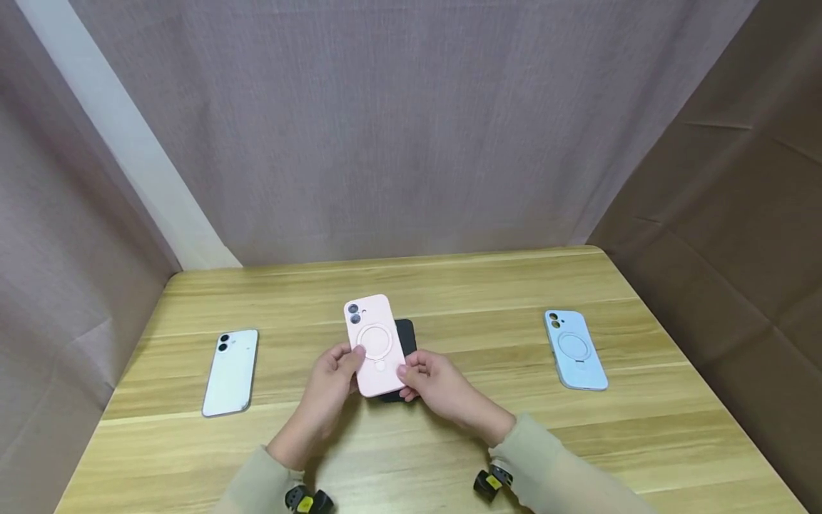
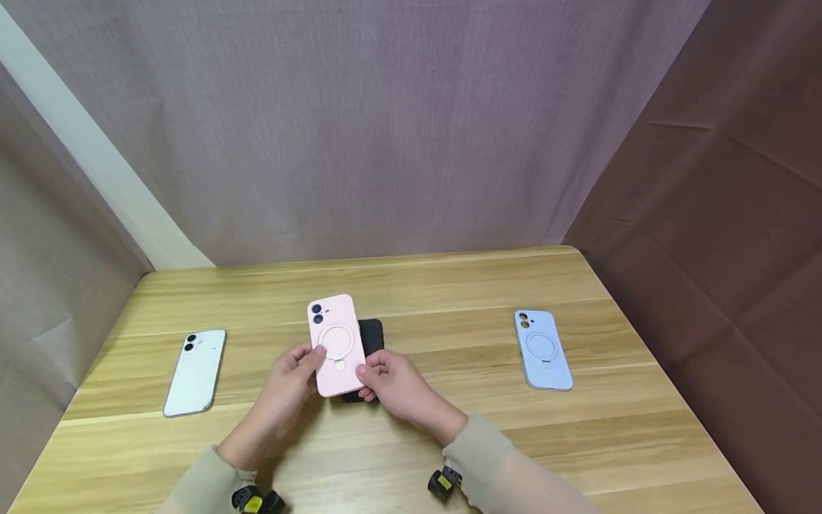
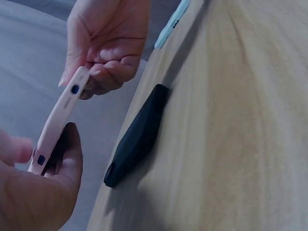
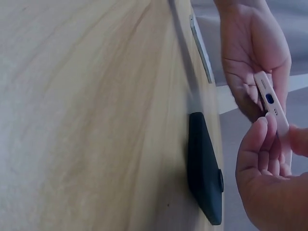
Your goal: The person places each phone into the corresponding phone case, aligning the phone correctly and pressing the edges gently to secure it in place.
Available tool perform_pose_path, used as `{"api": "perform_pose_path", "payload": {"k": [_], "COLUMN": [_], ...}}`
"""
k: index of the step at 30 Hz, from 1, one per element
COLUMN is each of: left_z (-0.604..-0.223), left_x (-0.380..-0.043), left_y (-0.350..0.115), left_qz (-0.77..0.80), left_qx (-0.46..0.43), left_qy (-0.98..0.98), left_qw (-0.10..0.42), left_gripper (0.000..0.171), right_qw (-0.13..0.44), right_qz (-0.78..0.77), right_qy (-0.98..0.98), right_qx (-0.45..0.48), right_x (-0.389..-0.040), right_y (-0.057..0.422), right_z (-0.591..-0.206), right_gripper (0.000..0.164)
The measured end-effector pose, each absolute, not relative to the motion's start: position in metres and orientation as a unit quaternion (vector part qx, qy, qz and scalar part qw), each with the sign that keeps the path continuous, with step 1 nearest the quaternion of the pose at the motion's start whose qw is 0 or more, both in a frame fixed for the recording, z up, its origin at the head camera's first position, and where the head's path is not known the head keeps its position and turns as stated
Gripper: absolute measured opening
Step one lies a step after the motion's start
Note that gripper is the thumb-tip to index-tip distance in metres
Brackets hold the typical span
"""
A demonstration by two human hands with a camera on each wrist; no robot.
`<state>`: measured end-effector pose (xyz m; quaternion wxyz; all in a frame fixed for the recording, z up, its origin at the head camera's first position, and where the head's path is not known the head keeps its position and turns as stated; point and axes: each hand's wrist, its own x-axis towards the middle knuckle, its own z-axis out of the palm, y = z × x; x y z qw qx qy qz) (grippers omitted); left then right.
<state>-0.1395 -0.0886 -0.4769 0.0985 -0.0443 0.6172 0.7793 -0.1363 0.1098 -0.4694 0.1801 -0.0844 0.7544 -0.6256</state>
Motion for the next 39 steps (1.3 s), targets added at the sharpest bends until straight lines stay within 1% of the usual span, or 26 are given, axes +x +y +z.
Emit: {"api": "perform_pose_path", "payload": {"k": [5,9,14,20,28,31,35,39], "left_z": [-0.474,-0.473,-0.474,-0.475,-0.477,-0.475,-0.47,-0.467], "left_x": [-0.141,-0.14,-0.138,-0.134,-0.133,-0.134,-0.138,-0.14], "left_y": [-0.091,-0.092,-0.091,-0.088,-0.085,-0.084,-0.087,-0.092], "left_qz": [0.797,0.801,0.801,0.79,0.78,0.782,0.782,0.79], "left_qx": [-0.061,-0.062,-0.058,-0.037,-0.029,-0.039,-0.062,-0.065], "left_qy": [0.595,0.59,0.589,0.603,0.614,0.615,0.617,0.606], "left_qw": [0.081,0.079,0.086,0.109,0.114,0.097,0.06,0.057], "left_gripper": [0.029,0.027,0.025,0.026,0.027,0.028,0.031,0.039], "right_qw": [0.184,0.184,0.186,0.173,0.171,0.17,0.178,0.185], "right_qz": [-0.616,-0.624,-0.635,-0.633,-0.643,-0.641,-0.634,-0.629], "right_qy": [0.759,0.752,0.744,0.751,0.743,0.746,0.749,0.75], "right_qx": [-0.102,-0.105,-0.091,-0.072,-0.064,-0.067,-0.075,-0.089], "right_x": [-0.133,-0.133,-0.136,-0.14,-0.14,-0.14,-0.138,-0.135], "right_y": [0.109,0.109,0.111,0.111,0.111,0.111,0.11,0.111], "right_z": [-0.467,-0.465,-0.465,-0.465,-0.465,-0.466,-0.468,-0.468], "right_gripper": [0.017,0.018,0.024,0.029,0.024,0.022,0.02,0.019]}}
